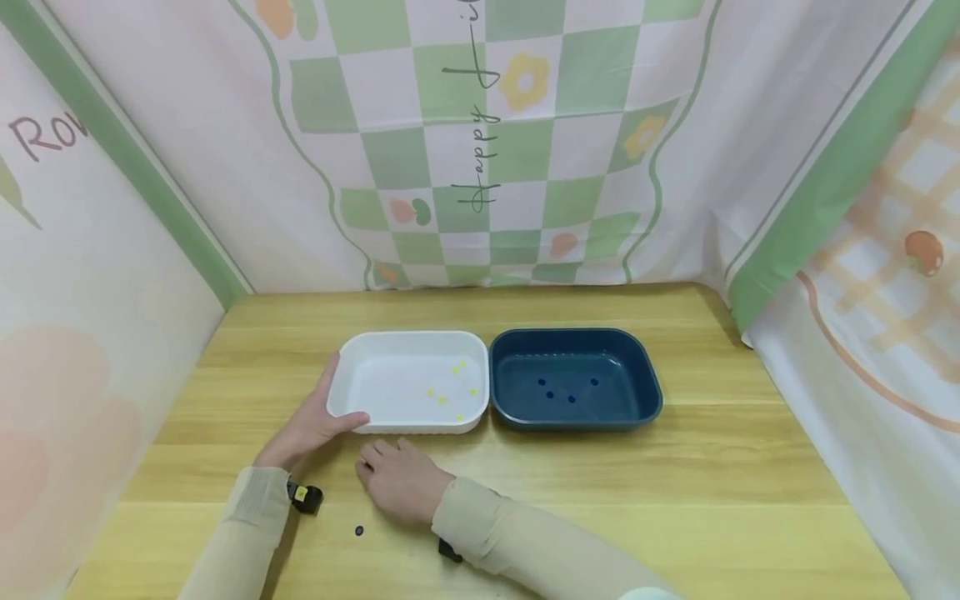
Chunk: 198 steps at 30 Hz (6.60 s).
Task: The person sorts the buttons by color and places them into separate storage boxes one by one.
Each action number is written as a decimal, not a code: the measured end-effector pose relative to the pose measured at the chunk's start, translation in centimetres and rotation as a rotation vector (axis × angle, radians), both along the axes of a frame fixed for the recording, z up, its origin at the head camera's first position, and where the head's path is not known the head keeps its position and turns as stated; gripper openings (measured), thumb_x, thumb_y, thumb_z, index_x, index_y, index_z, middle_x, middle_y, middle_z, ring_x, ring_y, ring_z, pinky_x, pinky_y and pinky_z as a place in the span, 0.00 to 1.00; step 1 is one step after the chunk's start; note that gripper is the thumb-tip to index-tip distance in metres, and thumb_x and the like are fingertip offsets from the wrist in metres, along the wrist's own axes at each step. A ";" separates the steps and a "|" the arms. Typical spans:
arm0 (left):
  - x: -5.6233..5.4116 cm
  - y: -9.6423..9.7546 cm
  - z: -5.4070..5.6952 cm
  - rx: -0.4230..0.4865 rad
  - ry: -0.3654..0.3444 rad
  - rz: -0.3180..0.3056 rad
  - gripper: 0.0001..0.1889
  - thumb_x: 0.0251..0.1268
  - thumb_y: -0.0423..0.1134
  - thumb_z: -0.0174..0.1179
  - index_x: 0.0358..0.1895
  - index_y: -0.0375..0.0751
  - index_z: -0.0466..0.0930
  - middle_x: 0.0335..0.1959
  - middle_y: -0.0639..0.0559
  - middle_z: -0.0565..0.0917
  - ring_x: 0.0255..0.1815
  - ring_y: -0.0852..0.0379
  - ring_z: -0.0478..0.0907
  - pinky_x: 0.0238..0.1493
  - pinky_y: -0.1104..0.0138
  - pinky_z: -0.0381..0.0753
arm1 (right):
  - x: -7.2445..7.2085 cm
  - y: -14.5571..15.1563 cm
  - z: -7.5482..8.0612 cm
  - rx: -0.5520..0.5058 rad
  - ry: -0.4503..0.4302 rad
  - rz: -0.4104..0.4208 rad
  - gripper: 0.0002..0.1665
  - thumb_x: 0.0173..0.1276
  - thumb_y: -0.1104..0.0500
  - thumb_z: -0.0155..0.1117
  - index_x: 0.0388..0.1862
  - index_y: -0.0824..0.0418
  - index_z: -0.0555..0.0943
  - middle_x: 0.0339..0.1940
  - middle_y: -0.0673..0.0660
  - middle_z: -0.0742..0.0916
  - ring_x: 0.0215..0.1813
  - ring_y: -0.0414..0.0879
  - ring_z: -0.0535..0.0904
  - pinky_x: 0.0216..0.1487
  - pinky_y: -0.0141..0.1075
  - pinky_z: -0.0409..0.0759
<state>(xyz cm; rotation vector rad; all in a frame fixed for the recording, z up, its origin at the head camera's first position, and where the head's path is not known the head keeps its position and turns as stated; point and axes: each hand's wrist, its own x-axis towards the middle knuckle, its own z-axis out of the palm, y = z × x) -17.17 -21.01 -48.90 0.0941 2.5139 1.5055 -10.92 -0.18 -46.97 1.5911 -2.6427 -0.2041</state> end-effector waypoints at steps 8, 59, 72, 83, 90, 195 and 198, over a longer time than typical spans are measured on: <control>-0.3 -0.1 0.1 0.010 0.011 -0.004 0.64 0.51 0.52 0.74 0.77 0.65 0.25 0.79 0.44 0.40 0.75 0.37 0.47 0.71 0.42 0.47 | -0.5 0.3 -0.1 -0.005 0.108 0.011 0.11 0.69 0.57 0.58 0.46 0.53 0.85 0.38 0.48 0.78 0.41 0.41 0.72 0.40 0.32 0.73; 0.2 0.2 -0.2 0.035 -0.005 0.019 0.65 0.50 0.51 0.75 0.78 0.63 0.26 0.79 0.42 0.44 0.74 0.39 0.53 0.71 0.44 0.50 | 0.4 1.5 0.1 0.040 0.302 0.025 0.03 0.62 0.55 0.67 0.30 0.51 0.86 0.24 0.46 0.80 0.25 0.40 0.70 0.25 0.31 0.65; 0.2 0.2 -0.1 0.003 -0.005 0.020 0.66 0.48 0.54 0.75 0.78 0.63 0.26 0.79 0.43 0.42 0.74 0.38 0.51 0.71 0.43 0.50 | 1.1 1.6 0.0 0.020 0.284 0.005 0.03 0.61 0.53 0.66 0.32 0.49 0.86 0.27 0.44 0.81 0.28 0.39 0.72 0.28 0.30 0.66; 0.2 0.0 -0.2 0.037 -0.003 0.004 0.65 0.50 0.53 0.74 0.76 0.68 0.25 0.80 0.47 0.40 0.76 0.41 0.47 0.71 0.43 0.47 | 0.4 3.5 0.8 -0.259 -0.170 -0.141 0.03 0.63 0.57 0.63 0.30 0.49 0.81 0.26 0.40 0.79 0.28 0.34 0.74 0.31 0.30 0.73; 0.3 0.2 -0.1 0.041 -0.019 0.022 0.66 0.48 0.54 0.75 0.78 0.61 0.27 0.79 0.45 0.42 0.74 0.40 0.52 0.71 0.43 0.50 | -0.2 5.9 2.6 -0.590 -0.690 -0.319 0.05 0.71 0.55 0.61 0.35 0.49 0.83 0.27 0.38 0.81 0.29 0.32 0.75 0.32 0.28 0.76; 0.1 0.0 -0.1 0.003 0.012 -0.013 0.65 0.51 0.53 0.73 0.77 0.63 0.24 0.79 0.44 0.39 0.75 0.39 0.47 0.70 0.40 0.48 | -4.1 22.7 5.7 -1.556 -1.169 -0.950 0.12 0.71 0.51 0.62 0.36 0.59 0.81 0.27 0.48 0.79 0.23 0.38 0.70 0.21 0.28 0.70; 0.0 0.0 -0.1 0.005 0.007 -0.010 0.65 0.51 0.54 0.73 0.77 0.62 0.24 0.79 0.44 0.39 0.75 0.39 0.48 0.70 0.40 0.48 | -3.4 20.1 5.8 -1.283 -1.022 -0.910 0.17 0.69 0.50 0.64 0.41 0.64 0.82 0.29 0.53 0.81 0.25 0.40 0.74 0.22 0.30 0.74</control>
